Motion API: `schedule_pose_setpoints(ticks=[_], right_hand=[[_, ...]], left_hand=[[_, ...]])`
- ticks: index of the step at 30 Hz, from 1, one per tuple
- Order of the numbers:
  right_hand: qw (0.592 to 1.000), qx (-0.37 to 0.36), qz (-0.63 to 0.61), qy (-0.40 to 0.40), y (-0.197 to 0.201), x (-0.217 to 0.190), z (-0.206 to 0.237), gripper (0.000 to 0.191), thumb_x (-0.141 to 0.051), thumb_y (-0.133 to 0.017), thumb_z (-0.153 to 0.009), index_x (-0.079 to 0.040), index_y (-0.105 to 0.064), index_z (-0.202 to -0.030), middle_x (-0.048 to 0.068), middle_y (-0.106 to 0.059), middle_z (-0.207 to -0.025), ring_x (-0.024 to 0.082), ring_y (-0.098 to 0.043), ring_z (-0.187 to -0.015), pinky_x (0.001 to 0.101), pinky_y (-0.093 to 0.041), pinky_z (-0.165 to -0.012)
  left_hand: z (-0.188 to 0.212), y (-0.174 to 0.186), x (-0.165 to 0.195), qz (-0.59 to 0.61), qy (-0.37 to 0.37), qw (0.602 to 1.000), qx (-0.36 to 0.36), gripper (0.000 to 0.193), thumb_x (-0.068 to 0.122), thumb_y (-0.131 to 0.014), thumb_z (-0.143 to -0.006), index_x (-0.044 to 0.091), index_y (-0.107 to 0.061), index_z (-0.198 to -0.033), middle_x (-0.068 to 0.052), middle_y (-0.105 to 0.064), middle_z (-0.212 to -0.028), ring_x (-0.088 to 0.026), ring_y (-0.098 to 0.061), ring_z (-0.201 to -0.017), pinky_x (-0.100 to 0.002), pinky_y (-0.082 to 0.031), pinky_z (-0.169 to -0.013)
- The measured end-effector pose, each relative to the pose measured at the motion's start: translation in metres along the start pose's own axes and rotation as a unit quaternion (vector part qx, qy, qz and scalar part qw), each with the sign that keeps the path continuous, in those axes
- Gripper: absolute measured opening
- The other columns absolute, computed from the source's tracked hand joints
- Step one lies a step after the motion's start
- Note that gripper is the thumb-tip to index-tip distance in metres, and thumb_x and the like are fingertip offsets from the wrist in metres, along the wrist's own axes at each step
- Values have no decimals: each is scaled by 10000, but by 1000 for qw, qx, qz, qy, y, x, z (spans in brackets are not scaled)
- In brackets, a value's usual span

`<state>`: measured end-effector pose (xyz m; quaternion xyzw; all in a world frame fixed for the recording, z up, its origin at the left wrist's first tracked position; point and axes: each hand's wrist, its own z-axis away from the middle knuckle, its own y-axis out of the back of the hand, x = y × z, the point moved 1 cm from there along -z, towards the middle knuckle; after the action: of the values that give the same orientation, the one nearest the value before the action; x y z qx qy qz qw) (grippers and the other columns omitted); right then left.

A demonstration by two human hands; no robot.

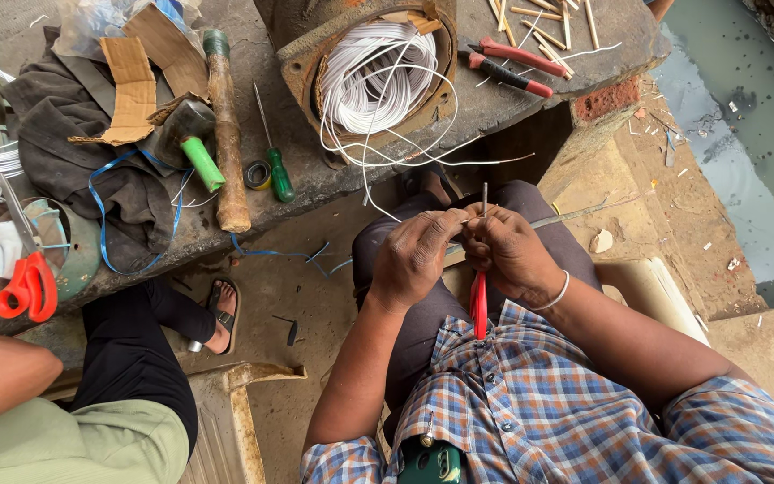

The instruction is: The person sits on a chair and strips insulation from the ends of electrical wires. They cut wire pieces with scissors, then use a small blade to scrape and remove the insulation from copper wire ends, working on one wire at a time over their lap.

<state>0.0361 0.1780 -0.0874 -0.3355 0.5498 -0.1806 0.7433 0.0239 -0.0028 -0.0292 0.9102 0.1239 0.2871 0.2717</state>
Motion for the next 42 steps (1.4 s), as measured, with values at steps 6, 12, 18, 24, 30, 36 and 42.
schedule_pose_setpoints(ticks=[6, 12, 18, 24, 30, 36, 42], right_hand=[[934, -100, 287, 185, 2, -7, -2, 196, -225, -569, -1089, -63, -487, -1013, -43, -453, -833, 41, -385, -773, 208, -374, -678], [971, -135, 191, 51, 10, -16, -1, 192, -233, -560, -1006, -45, -535, -1036, -41, -478, -748, 49, -410, -632, 222, -344, -546], [809, -37, 520, 270, 9, -29, 2, 138, -171, -580, -1080, -74, -497, -1028, -30, -505, -857, 40, -497, -815, 255, -479, -715], [966, -49, 249, -41, 12, -20, 27, 219, -177, -538, -1014, -70, -594, -1196, 2, -537, -780, 91, -504, -656, 263, -450, -599], [933, -79, 333, -113, 22, -3, 60, 422, -262, -598, -1004, -47, -563, -1365, 13, -629, -932, 68, -554, -810, 250, -476, -703], [659, 11, 752, -19, 47, -34, 66, 502, -315, -687, -914, -104, -549, -1348, 94, -689, -1058, 250, -662, -914, 374, -538, -775], [508, -14, 857, -82, 59, -21, 106, 446, -332, -592, -917, -201, -573, -1343, 158, -637, -1104, 343, -660, -934, 475, -521, -767]], left_hand=[[1, 2, 3, 73, 34, 997, 12, 361, -104, -685, -919, 47, -629, -1242, -104, -739, -1069, -245, -765, -971, -349, -634, -828], [-1, -2, 7, 131, 55, 989, 46, 231, -58, -728, -934, 22, -694, -1147, -111, -741, -1047, -231, -765, -947, -313, -651, -803], [0, -5, 14, 186, 90, 977, 56, 133, -29, -697, -988, 11, -715, -1114, -92, -733, -1029, -176, -775, -919, -277, -665, -797], [-7, 3, 17, 152, 107, 982, 42, 148, -2, -704, -992, 32, -731, -1133, -87, -717, -1014, -183, -757, -878, -287, -640, -764], [-5, 9, 13, 107, 105, 989, 14, 231, -83, -663, -963, 45, -722, -1147, -100, -691, -1013, -210, -770, -884, -300, -632, -766], [-1, 12, 5, 104, 89, 990, 37, 269, -85, -687, -974, 57, -692, -1202, -99, -694, -1055, -219, -758, -914, -303, -637, -793], [-7, 17, 5, 108, 89, 990, 3, 277, -57, -654, -991, 43, -705, -1244, -125, -690, -1078, -256, -733, -919, -326, -607, -779]])
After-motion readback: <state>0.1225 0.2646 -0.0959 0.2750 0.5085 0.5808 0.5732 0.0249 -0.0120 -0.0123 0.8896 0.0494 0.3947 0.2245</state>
